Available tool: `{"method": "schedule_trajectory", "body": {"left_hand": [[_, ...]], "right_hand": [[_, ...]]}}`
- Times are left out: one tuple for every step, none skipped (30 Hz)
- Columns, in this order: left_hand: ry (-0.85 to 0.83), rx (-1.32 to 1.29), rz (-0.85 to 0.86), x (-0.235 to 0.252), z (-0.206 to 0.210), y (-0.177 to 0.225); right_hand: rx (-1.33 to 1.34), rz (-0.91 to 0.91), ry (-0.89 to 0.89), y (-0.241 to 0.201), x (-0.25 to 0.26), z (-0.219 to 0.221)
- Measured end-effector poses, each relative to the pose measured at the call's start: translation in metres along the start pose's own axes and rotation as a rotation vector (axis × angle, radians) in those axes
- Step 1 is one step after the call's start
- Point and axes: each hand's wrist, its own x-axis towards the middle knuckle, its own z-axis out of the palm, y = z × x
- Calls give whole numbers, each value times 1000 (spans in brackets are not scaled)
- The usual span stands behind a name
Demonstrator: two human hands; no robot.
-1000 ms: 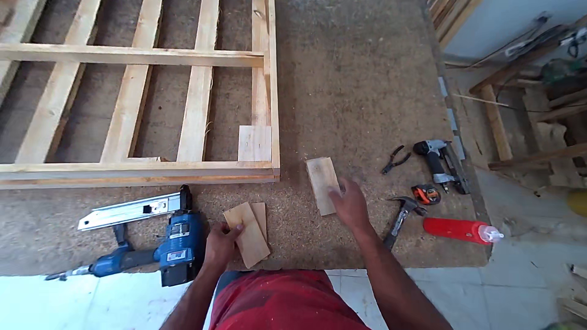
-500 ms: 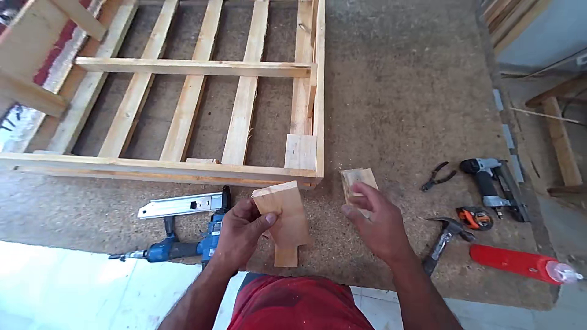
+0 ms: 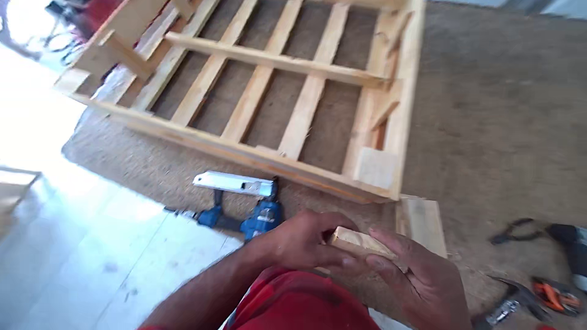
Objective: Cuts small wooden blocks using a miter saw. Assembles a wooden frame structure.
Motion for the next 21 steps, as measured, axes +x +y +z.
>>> {"method": "schedule_trajectory", "body": {"left_hand": [[15,-14,-13,-9,1,-4],[45,-50,-20,-19,0,-10],[101,-96,-17,-31,-4,-16],[188,-143,-19,-45,-8,-20],[303,-190,-24,-62,-13,-25],[437,-228,-31,-79,-18,-29],[569,-257,-33,-96,-24,-34],[694,-282,-22,-112,-31,-40],[822,-292,-8,-130,-37,-45],[950,-286,2,-148,-43,-47],[1070,-267,4,-165,-47,-47],[1191,-251,3,-181,-51,-47],[1302,-245,1,-197,-53,-46],[1395,-244,9,-212,-56,-47],[1460,-243,15,-226,-59,-48],[1499,-240,18,-239,-62,-48],[1517,-235,19,-251,-66,-48],[1515,-232,19,-261,-71,-49],[1505,-232,22,-269,-79,-50],[1489,-231,25,-276,-88,-52],[1471,-233,26,-283,-97,-54]], "right_hand": [[-22,10,-18,-2,-3,10],[-18,29,-26,-3,-4,18],[16,57,-28,-3,-4,26],[68,92,-30,-2,-4,31],[114,129,-30,0,-4,35],[135,176,-29,4,-5,38],[135,232,-32,9,-8,40],[121,294,-50,15,-12,43],[104,359,-87,22,-17,46],[89,421,-138,30,-23,50],[87,493,-204,38,-30,54],[102,572,-281,43,-36,59],[128,644,-367,46,-40,65],[158,697,-447,46,-42,73],[197,724,-518,44,-45,84],[234,732,-584,38,-48,96],[266,726,-657,29,-51,110],[297,700,-728,18,-52,125],[344,665,-795,9,-51,140],[406,623,-855,2,-48,157],[472,589,-918,-3,-44,173]]}}
